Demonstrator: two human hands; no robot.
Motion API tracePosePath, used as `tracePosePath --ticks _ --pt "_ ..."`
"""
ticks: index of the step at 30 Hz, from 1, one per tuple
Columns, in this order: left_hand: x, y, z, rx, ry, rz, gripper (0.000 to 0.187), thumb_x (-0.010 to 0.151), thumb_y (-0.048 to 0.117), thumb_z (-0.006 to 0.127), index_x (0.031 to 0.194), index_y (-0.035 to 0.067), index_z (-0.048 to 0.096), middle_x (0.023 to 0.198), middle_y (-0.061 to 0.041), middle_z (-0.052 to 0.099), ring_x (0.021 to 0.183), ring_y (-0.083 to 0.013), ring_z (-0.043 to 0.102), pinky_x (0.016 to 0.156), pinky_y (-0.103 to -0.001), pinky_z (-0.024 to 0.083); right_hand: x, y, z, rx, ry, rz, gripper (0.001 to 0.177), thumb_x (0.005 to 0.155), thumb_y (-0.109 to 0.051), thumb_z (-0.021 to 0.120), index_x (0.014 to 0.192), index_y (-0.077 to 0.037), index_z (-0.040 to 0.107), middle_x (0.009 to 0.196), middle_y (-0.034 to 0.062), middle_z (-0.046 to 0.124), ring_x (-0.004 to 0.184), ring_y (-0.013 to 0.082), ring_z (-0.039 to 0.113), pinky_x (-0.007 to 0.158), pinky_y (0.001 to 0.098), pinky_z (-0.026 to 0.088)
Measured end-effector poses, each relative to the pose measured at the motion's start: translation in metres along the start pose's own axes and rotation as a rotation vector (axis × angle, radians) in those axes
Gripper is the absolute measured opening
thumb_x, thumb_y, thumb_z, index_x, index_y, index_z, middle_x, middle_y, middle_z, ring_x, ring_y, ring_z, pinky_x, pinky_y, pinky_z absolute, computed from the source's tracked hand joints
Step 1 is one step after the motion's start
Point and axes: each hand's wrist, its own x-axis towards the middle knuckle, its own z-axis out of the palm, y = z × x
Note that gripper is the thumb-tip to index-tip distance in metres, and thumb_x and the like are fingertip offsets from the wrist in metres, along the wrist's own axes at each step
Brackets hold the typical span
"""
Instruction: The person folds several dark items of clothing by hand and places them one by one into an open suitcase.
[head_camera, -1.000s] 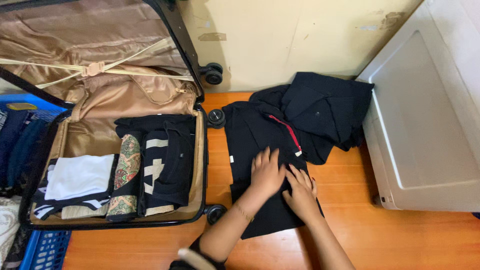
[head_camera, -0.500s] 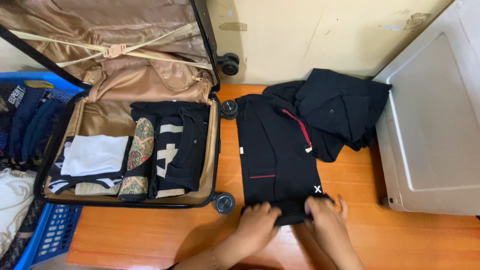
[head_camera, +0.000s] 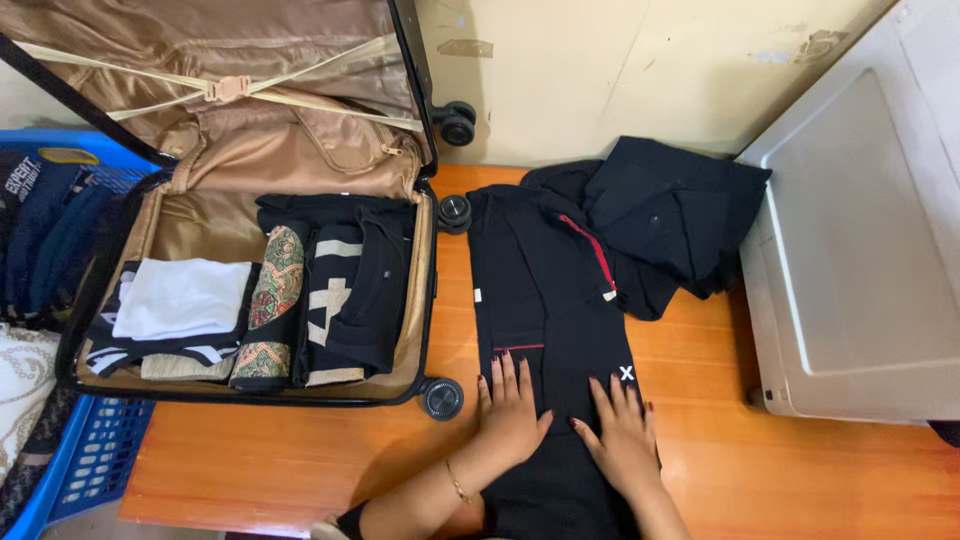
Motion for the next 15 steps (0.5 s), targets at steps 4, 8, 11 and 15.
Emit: tracePosePath --ticks 4,8,11,15 --pt "0.028 -0.003 0.013 0.070 0.018 -0.045 0.096 0.099 0.047 0.059 0.159 -0.005 0.006 0.166 -0.034 -0.004 0.155 -0.0475 -0.003 0.121 -0.067 0.005 0.013 -0.011 0.016 -0.048 0.017 0.062 0.083 0.089 -0.064 0.052 0.160 -0.028 0.030 0.167 0.0124 0.026 0.149 0.0335 0.023 0.116 0.0580 0.017" --pt "0.081 -0.014 0.003 0.153 -0.072 -0.110 0.099 0.100 0.050 0.057 0.161 -0.004 0.002 0.167 -0.034 -0.007 0.155 -0.0488 -0.005 0.120 -0.067 0.007 0.050 -0.021 0.017 -0.016 0.123 0.063 0.075 0.090 -0.062 0.051 0.155 -0.028 0.035 0.163 0.0083 0.031 0.150 0.0294 0.027 0.119 0.0552 0.020" --pt "0.129 -0.020 -0.017 0.121 -0.083 -0.167 0.099 0.100 0.049 0.057 0.161 -0.003 -0.002 0.168 -0.031 -0.011 0.155 -0.0490 -0.008 0.120 -0.069 0.006 0.094 -0.026 0.012 -0.002 0.168 0.077 0.071 0.092 -0.060 0.051 0.155 -0.029 0.038 0.163 0.0071 0.034 0.151 0.0279 0.028 0.120 0.0542 0.020" --pt "0.188 -0.021 -0.042 0.156 -0.113 -0.205 0.100 0.101 0.050 0.056 0.162 -0.003 -0.004 0.168 -0.032 -0.013 0.155 -0.0504 -0.009 0.120 -0.069 0.007 0.143 -0.027 0.009 0.058 0.175 0.137 0.067 0.094 -0.057 0.050 0.154 -0.028 0.042 0.162 0.0063 0.035 0.150 0.0279 0.029 0.120 0.0534 0.019"
